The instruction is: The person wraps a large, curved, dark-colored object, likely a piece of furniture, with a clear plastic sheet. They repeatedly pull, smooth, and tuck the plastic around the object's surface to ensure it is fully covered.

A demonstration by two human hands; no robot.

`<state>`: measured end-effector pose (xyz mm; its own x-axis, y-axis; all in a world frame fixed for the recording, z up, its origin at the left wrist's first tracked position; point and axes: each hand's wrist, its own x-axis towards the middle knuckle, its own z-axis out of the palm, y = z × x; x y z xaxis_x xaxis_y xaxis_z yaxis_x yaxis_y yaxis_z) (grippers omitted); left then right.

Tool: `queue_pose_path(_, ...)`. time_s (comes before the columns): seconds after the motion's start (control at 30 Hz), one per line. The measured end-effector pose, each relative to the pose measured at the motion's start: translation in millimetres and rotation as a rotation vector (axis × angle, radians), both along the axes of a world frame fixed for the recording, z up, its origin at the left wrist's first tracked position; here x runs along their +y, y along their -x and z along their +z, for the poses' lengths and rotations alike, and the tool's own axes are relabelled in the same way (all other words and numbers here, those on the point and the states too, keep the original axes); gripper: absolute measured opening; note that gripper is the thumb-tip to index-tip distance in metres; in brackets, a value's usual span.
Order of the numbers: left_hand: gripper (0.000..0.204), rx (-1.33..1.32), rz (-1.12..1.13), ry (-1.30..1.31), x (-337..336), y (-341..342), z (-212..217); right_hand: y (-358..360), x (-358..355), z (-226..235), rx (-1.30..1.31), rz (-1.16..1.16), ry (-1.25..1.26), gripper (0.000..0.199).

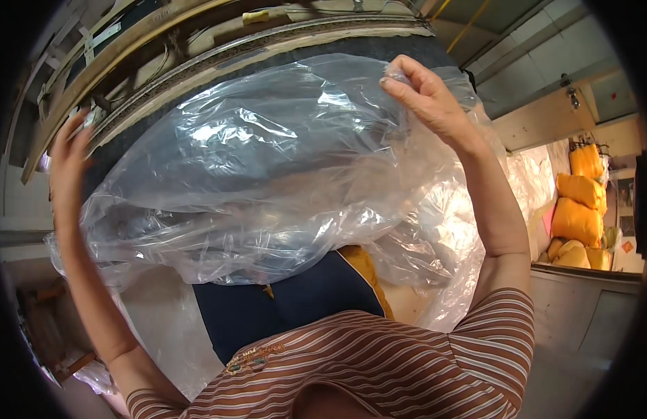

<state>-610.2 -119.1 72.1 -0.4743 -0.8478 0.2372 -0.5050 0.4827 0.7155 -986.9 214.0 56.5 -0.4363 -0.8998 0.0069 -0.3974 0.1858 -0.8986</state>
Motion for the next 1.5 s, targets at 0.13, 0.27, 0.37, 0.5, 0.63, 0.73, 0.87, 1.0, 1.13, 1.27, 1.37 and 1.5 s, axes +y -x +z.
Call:
queue_pose_path(0.13,0.052,0.173,-0.437,0.435,151.2,155.9,-3.1,-12.4,7.1,2.0,0.07,0.083,0.089,0.018)
queue_pose_path(0.27,0.021,0.347,-0.917,-0.371,163.6,240.3,-63.7,-23.8,30.0,11.8,0.593,0.109,0.287,0.019)
queue_pose_path(0.37,0.018,0.384,-0.731,-0.064,142.8,218.5,-88.0,21.1,108.6,-22.5,0.783,0.049,-0.12,0.023)
queue_pose_path(0.5,0.018,0.193,-0.338,-0.08,81.0,126.6,-91.4,69.6,281.8,-109.9,0.933,0.069,-0.786,0.022)
queue_pose_path(0.63,0.02,-0.072,-0.115,0.128,-9.3,-42.2,-99.4,112.5,406.7,-157.0,0.867,0.147,-1.65,0.015)
queue_pose_path(0.73,0.025,-0.336,0.067,0.113,-59.5,-216.6,-94.9,158.7,430.4,-146.3,0.978,-0.01,-1.704,0.017)
queue_pose_path(0.87,0.036,-0.542,0.506,0.206,-89.2,-418.9,-85.0,228.4,298.7,-72.3,1.464,-0.512,-0.94,0.026)
queue_pose_path(1.0,0.035,-0.313,0.555,-0.091,-88.1,-459.7,-90.9,270.7,155.9,44.2,0.289,-0.839,0.329,0.044)
queue_pose_path(1.13,0.032,-0.16,0.488,-0.203,-55.8,-478.2,-111.3,175.3,28.4,44.5,1.056,-0.847,0.824,0.026)
queue_pose_path(1.27,0.035,-0.299,0.503,-0.004,-38.0,-514.9,-112.5,167.8,35.9,-68.3,0.803,-0.157,-0.12,0.046)
queue_pose_path(1.37,0.032,-0.28,0.517,-0.062,-43.6,-516.6,-107.8,170.7,36.5,-93.7,1.118,-0.27,0.125,0.051)
queue_pose_path(1.5,0.032,-0.326,0.401,-0.091,-73.4,-484.4,-98.3,154.5,31.2,-72.5,1.129,-0.319,0.182,0.045)
